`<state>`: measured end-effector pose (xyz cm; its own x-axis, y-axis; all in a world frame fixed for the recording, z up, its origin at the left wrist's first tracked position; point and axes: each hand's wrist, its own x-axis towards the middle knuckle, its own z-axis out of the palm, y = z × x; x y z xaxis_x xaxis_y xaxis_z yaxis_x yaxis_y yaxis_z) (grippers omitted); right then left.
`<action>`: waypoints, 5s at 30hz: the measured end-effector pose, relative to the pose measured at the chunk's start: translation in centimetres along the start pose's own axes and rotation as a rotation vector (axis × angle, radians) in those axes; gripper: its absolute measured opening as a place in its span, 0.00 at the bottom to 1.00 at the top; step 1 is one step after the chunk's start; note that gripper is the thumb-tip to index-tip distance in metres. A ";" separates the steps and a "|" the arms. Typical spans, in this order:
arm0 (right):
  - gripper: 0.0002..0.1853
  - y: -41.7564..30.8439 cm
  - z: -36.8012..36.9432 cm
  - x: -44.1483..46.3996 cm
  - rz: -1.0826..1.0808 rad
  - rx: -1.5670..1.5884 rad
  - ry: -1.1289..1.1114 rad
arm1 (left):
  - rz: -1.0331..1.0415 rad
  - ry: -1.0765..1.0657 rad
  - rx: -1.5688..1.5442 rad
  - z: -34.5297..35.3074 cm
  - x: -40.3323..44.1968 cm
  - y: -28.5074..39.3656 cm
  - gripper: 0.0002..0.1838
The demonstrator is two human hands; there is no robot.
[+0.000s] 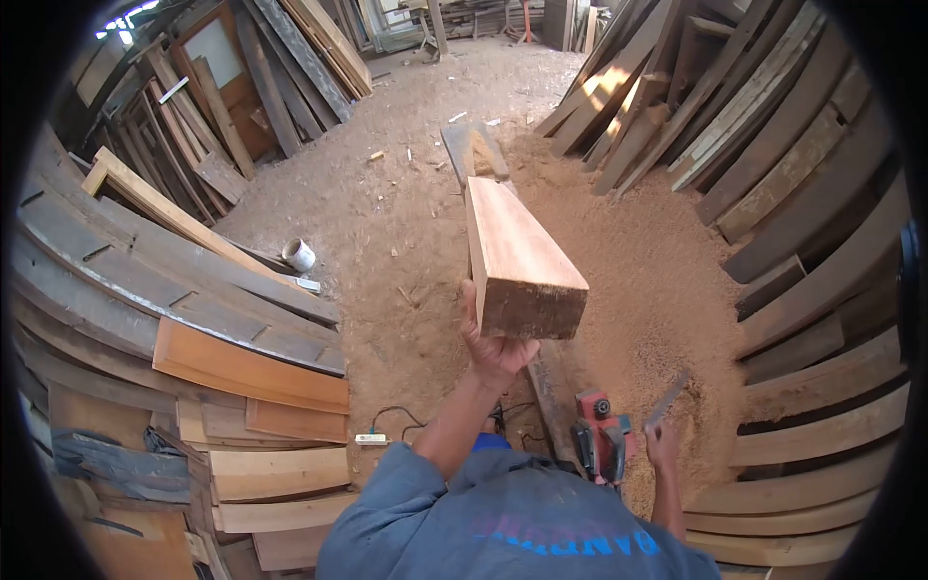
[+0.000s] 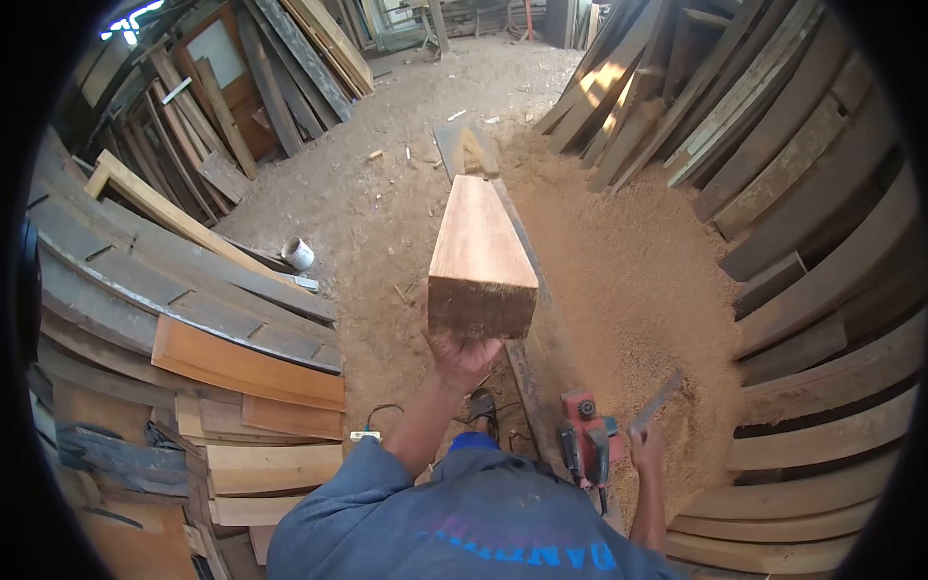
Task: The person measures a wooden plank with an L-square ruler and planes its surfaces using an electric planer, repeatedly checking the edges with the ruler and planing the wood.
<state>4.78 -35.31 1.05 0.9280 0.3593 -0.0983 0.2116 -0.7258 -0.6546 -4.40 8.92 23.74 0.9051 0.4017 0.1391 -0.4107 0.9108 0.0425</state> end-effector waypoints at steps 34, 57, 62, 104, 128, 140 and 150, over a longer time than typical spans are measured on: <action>0.25 -6.3 4.2 -3.3 0.102 0.055 -0.299 | -0.119 0.596 0.844 -29.6 -16.3 -0.1 0.58; 0.21 -20.6 0.5 1.1 0.246 0.664 -0.337 | -0.387 0.614 0.693 -29.9 -7.8 -6.3 0.44; 0.21 -22.3 3.1 0.7 0.233 0.663 -0.459 | -0.638 0.604 0.943 -38.4 -15.8 -4.0 0.44; 0.28 -48.8 23.7 48.3 -0.181 0.305 -0.276 | -0.492 0.516 1.816 -37.5 -5.8 6.5 0.12; 0.19 -35.9 17.1 29.3 -0.039 0.440 -0.416 | -0.946 0.531 2.076 -35.6 -13.0 6.9 0.15; 0.32 -20.0 4.8 -3.0 0.031 0.447 -0.602 | -1.186 -0.105 2.304 -32.4 -21.1 -2.9 0.33; 0.26 -23.7 8.9 4.8 0.071 0.398 -0.454 | -0.904 0.224 2.238 -35.6 -22.6 -1.5 0.35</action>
<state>1.48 -11.16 9.46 0.6940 0.5959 -0.4042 -0.0582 -0.5131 -0.8564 -20.31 1.85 -14.67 0.7829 0.2745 -0.5583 0.6009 -0.5659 0.5644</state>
